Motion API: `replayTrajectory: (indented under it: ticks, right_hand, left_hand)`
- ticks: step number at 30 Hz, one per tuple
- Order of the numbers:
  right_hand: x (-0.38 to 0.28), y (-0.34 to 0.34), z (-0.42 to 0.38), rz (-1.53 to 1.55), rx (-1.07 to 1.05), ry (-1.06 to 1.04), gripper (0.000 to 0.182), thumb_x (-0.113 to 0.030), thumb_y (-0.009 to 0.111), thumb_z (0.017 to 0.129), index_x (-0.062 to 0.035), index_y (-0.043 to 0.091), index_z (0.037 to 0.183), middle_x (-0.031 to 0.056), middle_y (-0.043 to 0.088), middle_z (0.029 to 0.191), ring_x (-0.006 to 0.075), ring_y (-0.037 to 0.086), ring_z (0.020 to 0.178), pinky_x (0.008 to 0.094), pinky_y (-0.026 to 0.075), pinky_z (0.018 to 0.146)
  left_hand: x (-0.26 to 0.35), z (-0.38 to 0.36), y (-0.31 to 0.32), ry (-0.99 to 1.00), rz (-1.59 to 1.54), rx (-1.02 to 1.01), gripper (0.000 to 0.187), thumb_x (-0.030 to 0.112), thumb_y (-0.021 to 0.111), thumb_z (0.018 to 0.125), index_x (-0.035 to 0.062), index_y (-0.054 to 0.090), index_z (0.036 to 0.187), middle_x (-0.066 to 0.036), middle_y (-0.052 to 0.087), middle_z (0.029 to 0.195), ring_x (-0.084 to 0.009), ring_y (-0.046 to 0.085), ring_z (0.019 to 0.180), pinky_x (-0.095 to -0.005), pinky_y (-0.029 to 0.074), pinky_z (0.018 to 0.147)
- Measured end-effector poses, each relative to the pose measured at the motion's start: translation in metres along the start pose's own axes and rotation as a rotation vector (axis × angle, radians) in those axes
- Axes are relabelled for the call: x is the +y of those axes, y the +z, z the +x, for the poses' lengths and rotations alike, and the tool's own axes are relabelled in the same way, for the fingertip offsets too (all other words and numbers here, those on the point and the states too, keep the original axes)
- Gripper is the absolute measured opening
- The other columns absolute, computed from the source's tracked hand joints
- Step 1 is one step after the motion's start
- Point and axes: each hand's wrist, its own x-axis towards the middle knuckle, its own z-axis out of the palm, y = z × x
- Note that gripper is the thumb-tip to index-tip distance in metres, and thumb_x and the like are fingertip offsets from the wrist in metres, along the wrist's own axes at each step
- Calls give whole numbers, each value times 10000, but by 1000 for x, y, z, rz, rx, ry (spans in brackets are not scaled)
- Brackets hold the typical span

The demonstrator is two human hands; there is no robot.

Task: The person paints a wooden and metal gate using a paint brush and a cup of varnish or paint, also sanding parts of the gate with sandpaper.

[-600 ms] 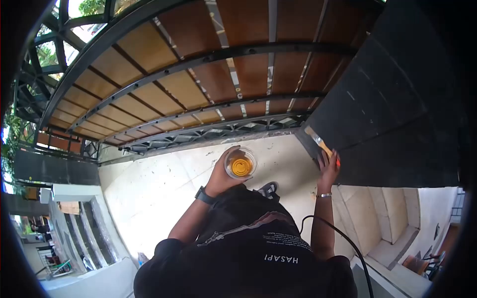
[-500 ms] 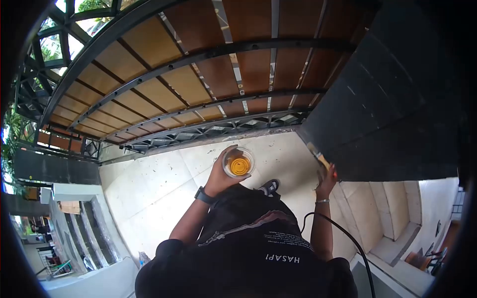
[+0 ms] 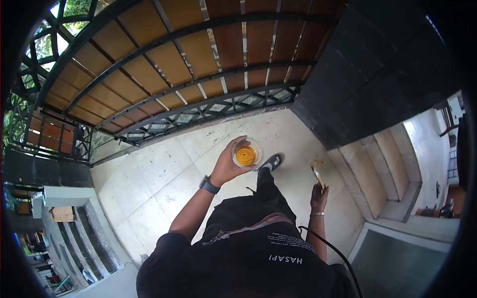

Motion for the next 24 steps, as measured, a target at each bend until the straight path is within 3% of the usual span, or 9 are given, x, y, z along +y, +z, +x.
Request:
replayTrajectory:
  ticks: [2, 4, 7, 9, 10, 12, 18, 24]
  right_hand:
    - [-15, 12, -41, -46, -329, -31, 294, -324, 520, 1014, -57, 545, 1135, 104, 621, 1101, 224, 593, 1061, 388, 467, 1022]
    - [-33, 69, -106, -160, -337, -165, 300, -321, 524, 1015, -39, 544, 1113, 99, 626, 1077, 242, 594, 1108, 433, 473, 997]
    - [-59, 150, -205, -283, -405, -274, 243, -256, 521, 1017, -26, 547, 1089, 96, 646, 1051, 242, 643, 1003, 424, 494, 968]
    - [-70, 169, -241, -395, -522, -468, 199, -198, 517, 1011, -9, 557, 1062, 119, 666, 1060, 226, 675, 877, 383, 521, 915]
    - [-77, 177, -261, -395, -528, -465, 199, -198, 517, 1011, -9, 557, 1062, 119, 666, 1060, 226, 675, 877, 383, 521, 915]
    - [-89, 190, -298, -654, -702, -689, 164, -131, 518, 991, 18, 573, 1033, 135, 691, 999, 210, 680, 829, 324, 538, 842]
    - [-114, 194, -368, -1082, -1025, -1022, 61, -9, 607, 912, 26, 603, 963, 142, 716, 910, 169, 683, 781, 274, 542, 716]
    - [-122, 155, -380, -1171, -1092, -917, 134, -42, 714, 855, 15, 642, 952, 121, 719, 880, 166, 699, 749, 263, 535, 682]
  left_hand:
    - [3, -34, 3, -9, -46, -14, 908, 201, 916, 634, 21, 420, 1374, -133, 592, 1244, -238, 571, 1185, -350, 446, 1024]
    - [15, -64, 7, -4, -82, -20, 907, 208, 914, 637, 20, 420, 1375, -135, 591, 1245, -239, 571, 1185, -349, 445, 1026]
    - [36, -93, 9, 16, -96, -68, 914, 208, 915, 637, 21, 419, 1381, -133, 589, 1247, -236, 567, 1190, -348, 443, 1026]
    - [46, -110, 12, 55, -72, -71, 917, 283, 900, 633, 34, 430, 1379, -138, 602, 1239, -281, 577, 1171, -361, 440, 1022]
    - [52, -118, 12, 55, -70, -66, 917, 283, 900, 633, 34, 430, 1379, -138, 602, 1239, -281, 577, 1171, -361, 440, 1022]
    - [68, -130, 11, 89, 7, -60, 923, 247, 916, 636, 26, 424, 1384, -138, 583, 1261, -255, 569, 1190, -353, 448, 1017]
    - [110, -164, 33, 169, 163, 3, 865, 268, 900, 639, 54, 466, 1356, -125, 592, 1247, -285, 587, 1146, -365, 465, 984]
    - [146, -196, 85, 191, 197, -17, 835, 247, 887, 639, 76, 480, 1347, -123, 586, 1253, -310, 585, 1136, -379, 471, 976]
